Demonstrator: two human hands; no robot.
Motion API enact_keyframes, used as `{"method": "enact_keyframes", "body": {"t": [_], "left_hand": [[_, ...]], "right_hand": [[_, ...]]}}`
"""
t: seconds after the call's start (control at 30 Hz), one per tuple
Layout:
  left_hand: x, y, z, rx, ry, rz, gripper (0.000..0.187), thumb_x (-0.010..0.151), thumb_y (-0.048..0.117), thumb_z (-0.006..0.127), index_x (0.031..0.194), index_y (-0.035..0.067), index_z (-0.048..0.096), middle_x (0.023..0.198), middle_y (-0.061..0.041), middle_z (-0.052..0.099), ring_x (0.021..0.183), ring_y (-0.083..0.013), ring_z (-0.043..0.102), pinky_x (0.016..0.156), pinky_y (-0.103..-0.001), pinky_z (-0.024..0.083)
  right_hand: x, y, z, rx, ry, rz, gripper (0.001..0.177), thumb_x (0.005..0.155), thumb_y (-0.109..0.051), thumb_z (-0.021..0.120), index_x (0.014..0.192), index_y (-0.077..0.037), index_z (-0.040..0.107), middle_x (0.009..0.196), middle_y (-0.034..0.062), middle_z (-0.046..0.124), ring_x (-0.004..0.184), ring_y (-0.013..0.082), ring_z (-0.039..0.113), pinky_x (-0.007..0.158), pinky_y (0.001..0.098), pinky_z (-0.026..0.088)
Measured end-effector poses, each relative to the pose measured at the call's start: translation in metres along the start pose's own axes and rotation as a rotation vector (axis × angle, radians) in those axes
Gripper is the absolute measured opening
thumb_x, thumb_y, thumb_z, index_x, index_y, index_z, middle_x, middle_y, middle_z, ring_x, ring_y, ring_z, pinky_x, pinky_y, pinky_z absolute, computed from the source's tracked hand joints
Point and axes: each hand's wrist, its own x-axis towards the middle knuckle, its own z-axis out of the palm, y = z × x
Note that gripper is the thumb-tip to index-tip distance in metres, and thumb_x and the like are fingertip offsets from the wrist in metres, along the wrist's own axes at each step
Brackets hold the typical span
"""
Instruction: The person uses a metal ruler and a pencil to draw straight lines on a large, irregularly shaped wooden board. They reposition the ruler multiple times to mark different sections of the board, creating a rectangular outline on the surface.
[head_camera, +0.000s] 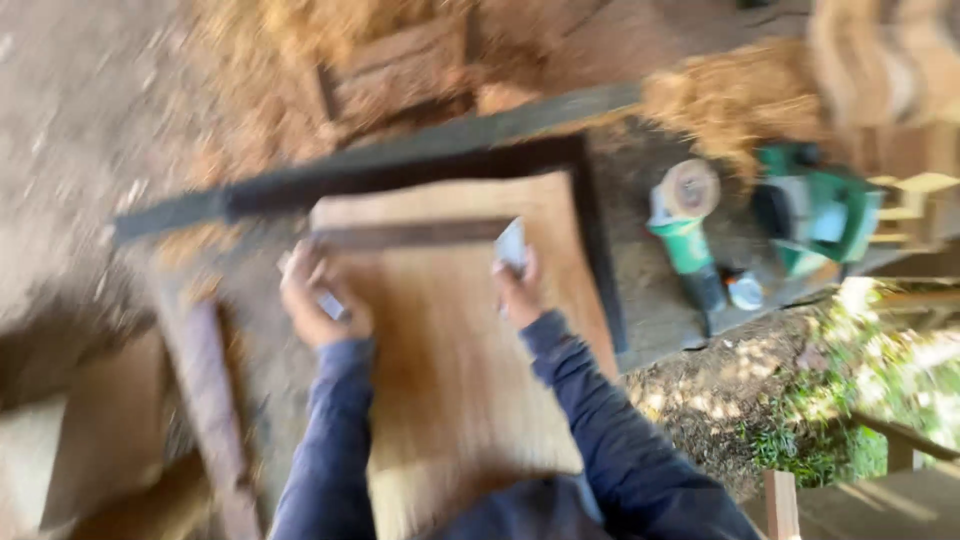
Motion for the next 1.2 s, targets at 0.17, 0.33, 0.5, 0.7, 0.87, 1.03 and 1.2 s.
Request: {"method": "enact_keyframes", "body": {"t": [0.17, 0.33, 0.5, 0.7, 0.87, 1.03, 1.2], "left_hand": [[-0.012, -0.030, 0.009, 0.100, -0.079, 0.087, 0.039, 0.109, 0.010, 0.052, 0.144, -0.005, 0.053, 0.136, -0.021, 0.060, 0.120, -0.0307, 0.062, 0.108, -0.037, 0.050], [-0.015, -0.022, 0.014, 0.091, -0.082, 0.065, 0.035, 0.111, 0.013, 0.054, 0.142, -0.003, 0.054, 0.136, -0.021, 0.062, 0.121, -0.0329, 0.063, 0.107, -0.038, 0.051], [-0.018, -0.020, 0.018, 0.244, -0.057, 0.079, 0.030, 0.110, 0.013, 0.060, 0.137, 0.000, 0.059, 0.136, -0.022, 0.066, 0.127, -0.0362, 0.064, 0.112, -0.041, 0.053], [-0.018, -0.030, 0.019, 0.307, -0.112, 0.116, 0.035, 0.102, 0.007, 0.063, 0.135, -0.001, 0.058, 0.133, -0.022, 0.067, 0.123, -0.0365, 0.064, 0.110, -0.041, 0.051], [-0.014, -0.029, 0.022, 0.377, -0.145, 0.145, 0.036, 0.100, 0.009, 0.066, 0.134, -0.002, 0.059, 0.135, -0.022, 0.067, 0.126, -0.0357, 0.063, 0.112, -0.042, 0.047], [-0.011, -0.018, 0.027, 0.552, -0.193, 0.226, 0.041, 0.095, 0.014, 0.070, 0.132, -0.002, 0.059, 0.137, -0.022, 0.067, 0.133, -0.0332, 0.063, 0.116, -0.045, 0.040], [-0.013, -0.020, 0.029, 0.626, -0.252, 0.181, 0.043, 0.095, 0.016, 0.070, 0.133, 0.000, 0.059, 0.144, -0.021, 0.065, 0.131, -0.0338, 0.061, 0.116, -0.045, 0.042]], "right_hand": [[-0.009, 0.024, 0.015, 0.030, 0.051, -0.037, 0.087, 0.093, -0.029, 0.069, 0.161, -0.017, 0.016, 0.082, -0.0004, 0.059, 0.046, 0.0097, 0.047, 0.039, 0.0311, 0.044], [-0.039, -0.031, 0.018, 0.084, -0.074, -0.019, 0.083, 0.095, -0.022, 0.066, 0.158, -0.012, 0.013, 0.077, 0.0035, 0.060, 0.042, 0.0111, 0.047, 0.038, 0.0319, 0.043], [-0.064, -0.125, 0.013, -0.193, -0.127, -0.077, 0.048, 0.099, -0.025, 0.065, 0.135, 0.002, 0.049, 0.069, 0.0083, 0.066, 0.046, 0.0111, 0.061, 0.040, 0.0295, 0.047], [-0.048, -0.139, -0.034, -0.252, -0.031, -0.168, 0.048, 0.093, -0.027, 0.071, 0.125, 0.005, 0.058, 0.077, 0.0084, 0.070, 0.047, 0.0105, 0.062, 0.040, 0.0298, 0.051], [-0.020, -0.158, -0.119, -0.497, 0.111, -0.155, 0.057, 0.092, -0.033, 0.068, 0.134, 0.001, 0.050, 0.084, 0.0074, 0.075, 0.049, 0.0103, 0.066, 0.043, 0.0278, 0.056], [-0.012, -0.181, -0.171, -0.527, 0.169, -0.027, 0.054, 0.088, -0.028, 0.067, 0.133, -0.002, 0.053, 0.080, 0.0089, 0.073, 0.046, 0.0130, 0.064, 0.041, 0.0305, 0.054], [-0.009, -0.165, -0.198, -0.404, 0.105, 0.068, 0.030, 0.095, -0.023, 0.067, 0.112, 0.001, 0.062, 0.074, 0.0035, 0.063, 0.051, 0.0099, 0.057, 0.041, 0.0291, 0.053]]}}
